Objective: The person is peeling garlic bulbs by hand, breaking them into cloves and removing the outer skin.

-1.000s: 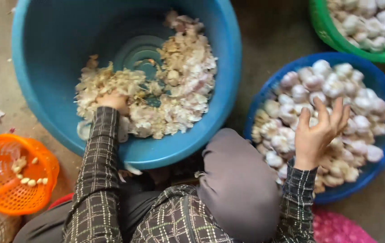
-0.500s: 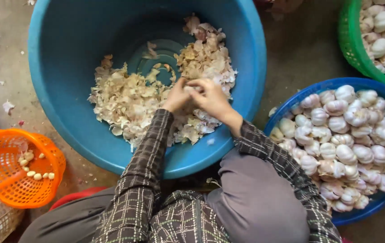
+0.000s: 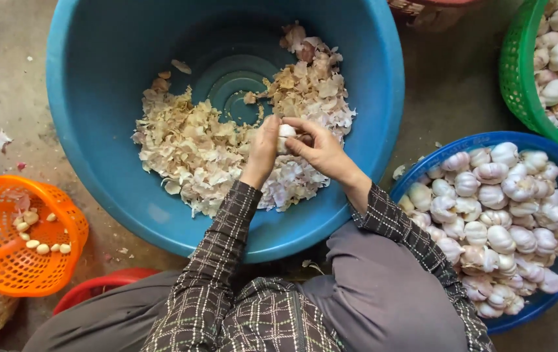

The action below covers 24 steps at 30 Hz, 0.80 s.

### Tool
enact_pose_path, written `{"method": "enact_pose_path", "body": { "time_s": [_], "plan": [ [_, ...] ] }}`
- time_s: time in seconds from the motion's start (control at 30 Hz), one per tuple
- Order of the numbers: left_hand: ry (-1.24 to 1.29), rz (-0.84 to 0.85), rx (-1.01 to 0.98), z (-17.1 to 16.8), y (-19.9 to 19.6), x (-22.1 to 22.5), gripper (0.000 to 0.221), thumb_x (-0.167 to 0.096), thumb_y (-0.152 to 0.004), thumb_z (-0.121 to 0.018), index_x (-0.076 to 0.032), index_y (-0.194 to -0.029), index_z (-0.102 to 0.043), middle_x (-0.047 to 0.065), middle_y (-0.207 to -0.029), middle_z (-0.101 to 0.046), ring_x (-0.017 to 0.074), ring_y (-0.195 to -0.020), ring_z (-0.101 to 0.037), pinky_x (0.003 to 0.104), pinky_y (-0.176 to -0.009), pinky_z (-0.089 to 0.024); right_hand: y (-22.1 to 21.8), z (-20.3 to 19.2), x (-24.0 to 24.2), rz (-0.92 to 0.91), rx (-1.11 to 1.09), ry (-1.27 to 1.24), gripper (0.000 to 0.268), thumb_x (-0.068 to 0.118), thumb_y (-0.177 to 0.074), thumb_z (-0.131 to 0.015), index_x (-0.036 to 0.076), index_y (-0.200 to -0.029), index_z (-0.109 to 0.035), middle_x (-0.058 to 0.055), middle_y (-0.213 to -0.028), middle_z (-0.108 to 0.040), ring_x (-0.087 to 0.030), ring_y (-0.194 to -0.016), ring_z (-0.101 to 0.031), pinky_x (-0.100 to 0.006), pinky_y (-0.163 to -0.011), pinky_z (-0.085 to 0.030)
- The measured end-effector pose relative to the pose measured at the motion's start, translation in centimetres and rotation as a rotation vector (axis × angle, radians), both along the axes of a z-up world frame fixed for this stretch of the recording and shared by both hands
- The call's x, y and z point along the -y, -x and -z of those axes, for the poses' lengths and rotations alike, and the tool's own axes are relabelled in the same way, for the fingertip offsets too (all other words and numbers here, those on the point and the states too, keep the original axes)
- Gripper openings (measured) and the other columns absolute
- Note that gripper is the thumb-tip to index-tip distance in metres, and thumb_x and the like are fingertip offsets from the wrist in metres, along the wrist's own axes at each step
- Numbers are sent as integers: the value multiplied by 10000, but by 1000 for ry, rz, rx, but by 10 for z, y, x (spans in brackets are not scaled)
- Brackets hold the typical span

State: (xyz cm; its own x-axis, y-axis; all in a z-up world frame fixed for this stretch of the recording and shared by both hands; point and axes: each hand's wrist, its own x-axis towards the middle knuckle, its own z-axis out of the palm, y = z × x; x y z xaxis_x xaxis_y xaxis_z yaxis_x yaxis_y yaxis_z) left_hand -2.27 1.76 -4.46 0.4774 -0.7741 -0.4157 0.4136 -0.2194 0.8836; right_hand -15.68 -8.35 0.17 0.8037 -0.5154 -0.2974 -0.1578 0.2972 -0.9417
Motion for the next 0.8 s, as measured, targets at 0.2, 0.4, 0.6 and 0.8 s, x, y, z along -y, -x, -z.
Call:
{"method": "enact_pose_path", "body": {
  "time_s": [0.2,0.4,0.6,0.8],
  "plan": [
    [70,112,293,-63,8,2,641,-618,-1088,-268,-180,-1467,-543,198,-1303,-637,303,-1235,-569,466,-1093,-436,0,-14,7,116,-1,-277,337,186,-1046,-626,69,-1363,-625,-50,-1054,-697,-92,-870,-708,-243,-765,-630],
    [175,280,378,-59,5,-1,646,-379,-1050,-602,-223,-1624,-348,234,-1501,-542,411,-1397,-481,512,-1156,-385,6,-8,12,66,-36,-176,324,281,-1072,-596,77,-1311,-678,-62,-839,-696,-129,-789,-712,-268,-728,-606],
    [222,365,439,-51,-1,-8,641,-353,-1068,-568,-212,-1641,-318,214,-1473,-576,375,-1391,-492,506,-1153,-386,7,-20,13,-1,-4,-129,311,292,-1080,-581,85,-1269,-715,-25,-811,-620,-86,-787,-579,-288,-745,-560],
    [290,353,299,-54,-3,-10,625,-475,-1081,-496,-235,-1638,-343,109,-1537,-545,235,-1407,-473,432,-1168,-378,5,-36,11,19,58,-337,314,273,-1092,-545,72,-1274,-703,-17,-817,-627,-62,-791,-584,-270,-763,-556]
  ]
}}
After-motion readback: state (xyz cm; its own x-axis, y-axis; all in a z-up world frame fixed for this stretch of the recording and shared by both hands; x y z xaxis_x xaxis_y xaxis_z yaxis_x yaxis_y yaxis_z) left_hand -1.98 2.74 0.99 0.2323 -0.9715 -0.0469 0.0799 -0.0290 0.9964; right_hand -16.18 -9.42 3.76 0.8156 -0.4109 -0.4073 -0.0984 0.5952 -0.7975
